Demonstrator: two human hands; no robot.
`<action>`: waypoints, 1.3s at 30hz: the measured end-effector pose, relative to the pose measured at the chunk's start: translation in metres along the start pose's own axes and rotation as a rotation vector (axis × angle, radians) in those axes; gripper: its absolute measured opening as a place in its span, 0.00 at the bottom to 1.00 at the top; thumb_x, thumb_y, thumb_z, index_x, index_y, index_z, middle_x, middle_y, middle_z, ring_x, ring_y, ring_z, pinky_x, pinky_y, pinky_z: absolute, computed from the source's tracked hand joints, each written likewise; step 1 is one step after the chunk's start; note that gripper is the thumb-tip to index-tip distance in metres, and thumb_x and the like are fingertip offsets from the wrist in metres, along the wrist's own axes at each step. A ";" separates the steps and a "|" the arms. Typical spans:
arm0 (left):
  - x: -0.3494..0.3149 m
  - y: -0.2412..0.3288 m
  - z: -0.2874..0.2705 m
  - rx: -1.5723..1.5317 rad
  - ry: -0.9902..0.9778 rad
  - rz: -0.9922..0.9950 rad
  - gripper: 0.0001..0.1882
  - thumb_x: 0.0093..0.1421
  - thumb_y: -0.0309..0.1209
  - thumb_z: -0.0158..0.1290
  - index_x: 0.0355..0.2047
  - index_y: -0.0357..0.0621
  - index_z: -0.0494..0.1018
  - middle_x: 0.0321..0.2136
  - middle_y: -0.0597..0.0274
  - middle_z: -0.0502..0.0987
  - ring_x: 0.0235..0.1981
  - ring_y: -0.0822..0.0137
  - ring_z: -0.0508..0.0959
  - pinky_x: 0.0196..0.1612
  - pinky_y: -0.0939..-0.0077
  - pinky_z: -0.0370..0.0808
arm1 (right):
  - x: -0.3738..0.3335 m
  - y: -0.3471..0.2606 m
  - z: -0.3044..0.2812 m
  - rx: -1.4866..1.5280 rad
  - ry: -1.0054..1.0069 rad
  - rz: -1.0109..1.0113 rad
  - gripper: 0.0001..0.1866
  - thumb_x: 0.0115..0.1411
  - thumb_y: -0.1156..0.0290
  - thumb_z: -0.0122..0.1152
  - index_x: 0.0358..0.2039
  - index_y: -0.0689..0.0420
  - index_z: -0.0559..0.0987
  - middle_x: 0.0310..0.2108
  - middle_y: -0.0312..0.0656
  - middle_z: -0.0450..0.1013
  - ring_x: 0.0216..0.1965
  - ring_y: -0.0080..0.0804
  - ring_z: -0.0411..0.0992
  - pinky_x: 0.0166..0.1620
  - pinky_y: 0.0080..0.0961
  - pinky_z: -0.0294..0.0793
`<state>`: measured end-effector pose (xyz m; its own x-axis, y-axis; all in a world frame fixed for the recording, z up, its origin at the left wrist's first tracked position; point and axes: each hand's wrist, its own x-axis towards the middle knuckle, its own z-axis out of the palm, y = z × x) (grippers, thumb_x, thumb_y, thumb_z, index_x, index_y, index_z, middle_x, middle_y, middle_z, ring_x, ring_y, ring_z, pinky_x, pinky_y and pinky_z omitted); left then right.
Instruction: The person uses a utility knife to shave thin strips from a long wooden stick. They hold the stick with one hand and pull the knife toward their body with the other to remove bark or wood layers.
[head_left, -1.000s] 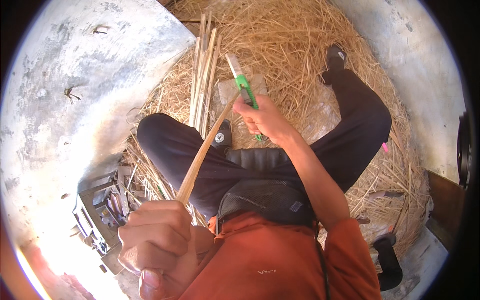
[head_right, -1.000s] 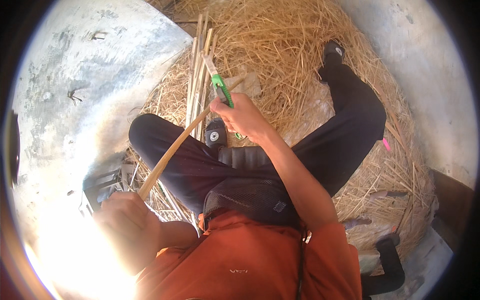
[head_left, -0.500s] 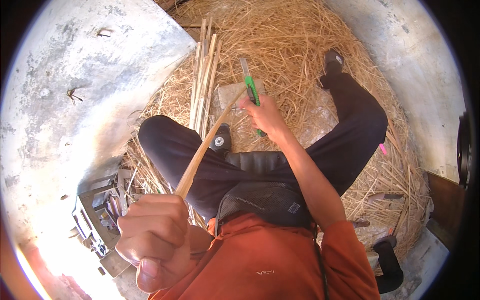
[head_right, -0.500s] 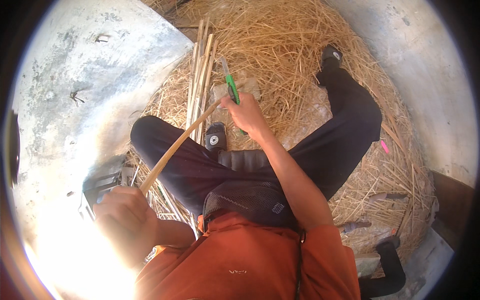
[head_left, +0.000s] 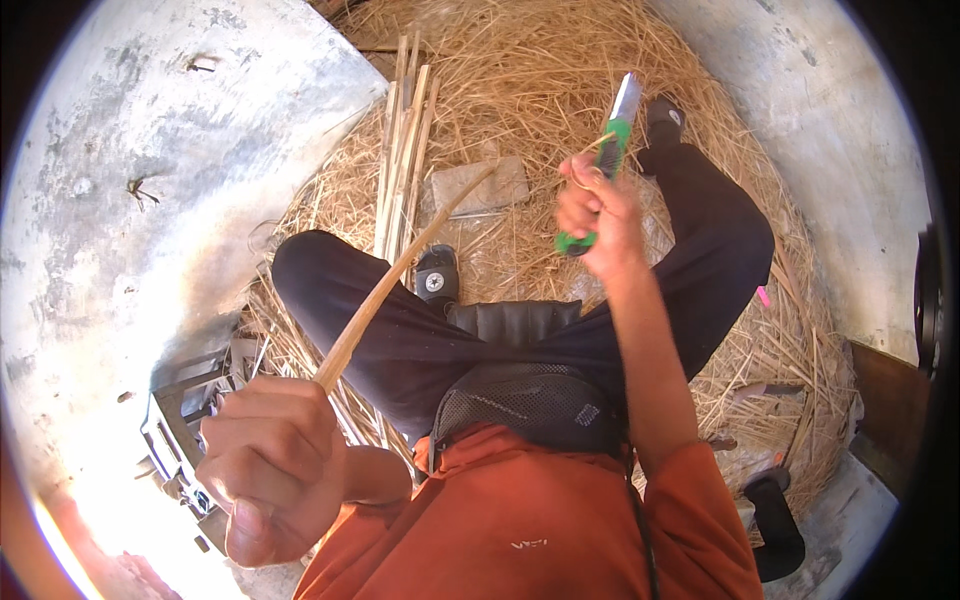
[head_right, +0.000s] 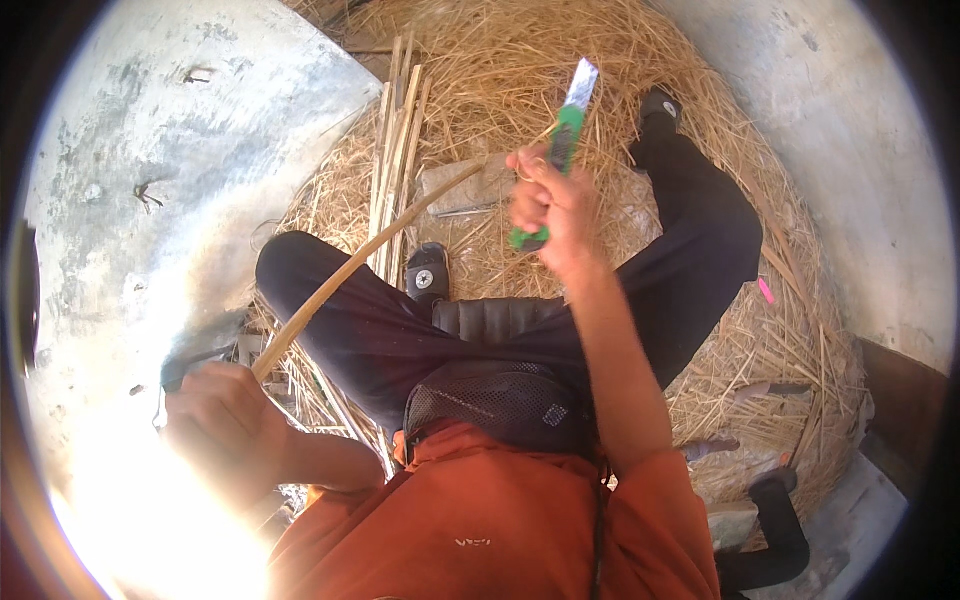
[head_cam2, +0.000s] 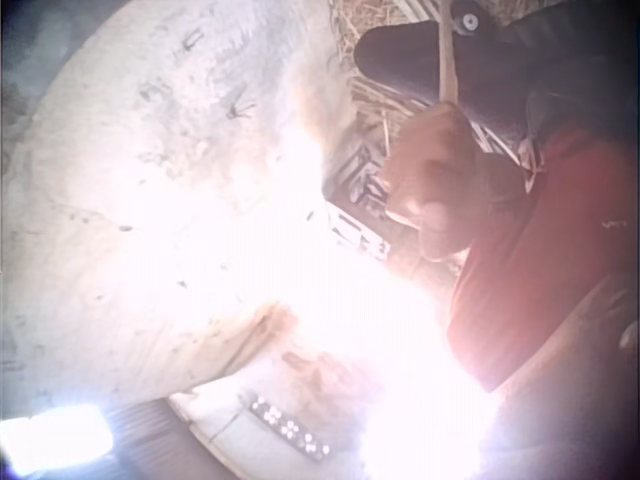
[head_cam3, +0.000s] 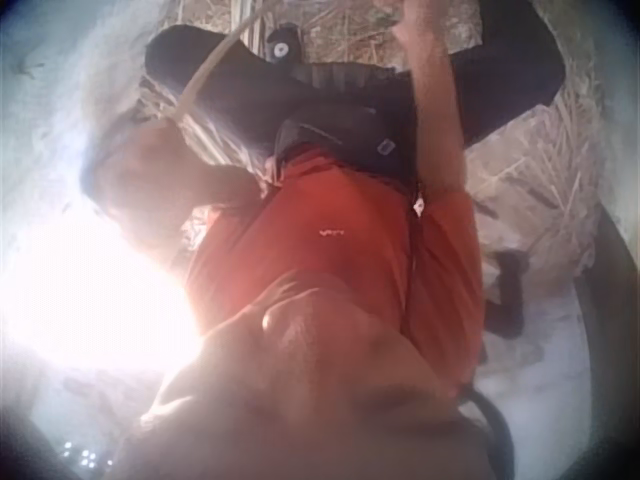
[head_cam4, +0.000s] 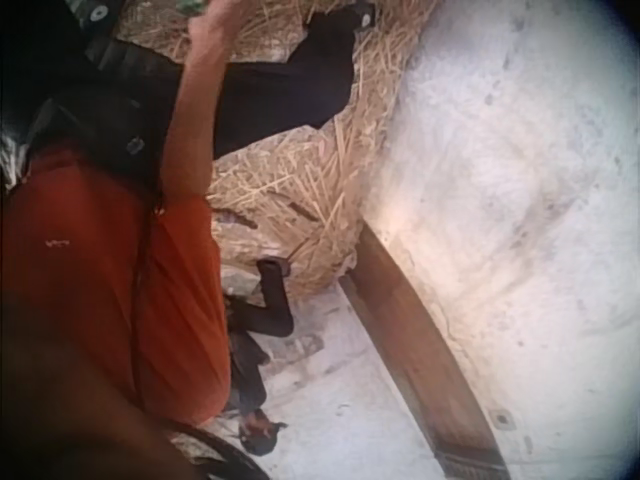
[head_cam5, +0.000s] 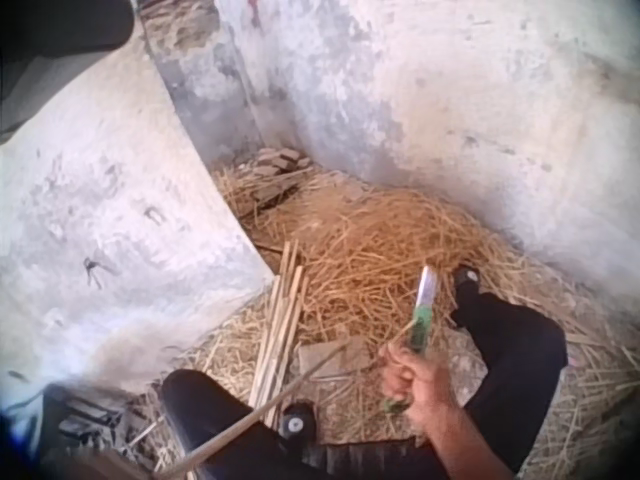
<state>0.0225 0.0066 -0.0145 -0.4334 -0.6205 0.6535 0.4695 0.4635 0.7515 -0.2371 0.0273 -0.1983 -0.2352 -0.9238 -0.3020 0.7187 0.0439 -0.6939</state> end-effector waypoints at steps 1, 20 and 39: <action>0.002 -0.003 -0.001 -0.016 -0.011 0.000 0.21 0.56 0.34 0.44 0.08 0.43 0.56 0.04 0.66 0.57 0.03 0.72 0.52 0.07 0.79 0.49 | -0.003 -0.018 -0.012 -0.359 0.099 0.042 0.21 0.59 0.62 0.59 0.46 0.64 0.71 0.18 0.33 0.68 0.15 0.23 0.66 0.19 0.22 0.65; 0.024 -0.014 0.001 -0.183 -0.529 -0.018 0.22 0.57 0.31 0.44 0.07 0.43 0.55 0.06 0.60 0.63 0.05 0.71 0.60 0.08 0.78 0.50 | -0.065 0.060 0.063 -1.298 -0.066 -0.221 0.15 0.66 0.62 0.46 0.32 0.63 0.68 0.11 0.56 0.67 0.17 0.59 0.69 0.21 0.48 0.68; 0.017 -0.003 0.005 -0.133 -0.298 -0.057 0.19 0.55 0.31 0.45 0.08 0.42 0.56 0.04 0.64 0.58 0.03 0.72 0.53 0.06 0.77 0.49 | -0.034 0.086 0.048 -1.436 0.046 -0.296 0.16 0.65 0.61 0.46 0.32 0.63 0.71 0.14 0.55 0.68 0.18 0.55 0.70 0.23 0.46 0.67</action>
<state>0.0097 -0.0020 -0.0048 -0.6591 -0.4213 0.6230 0.5258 0.3341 0.7822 -0.1355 0.0444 -0.2166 -0.2951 -0.9548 -0.0369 -0.6065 0.2170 -0.7649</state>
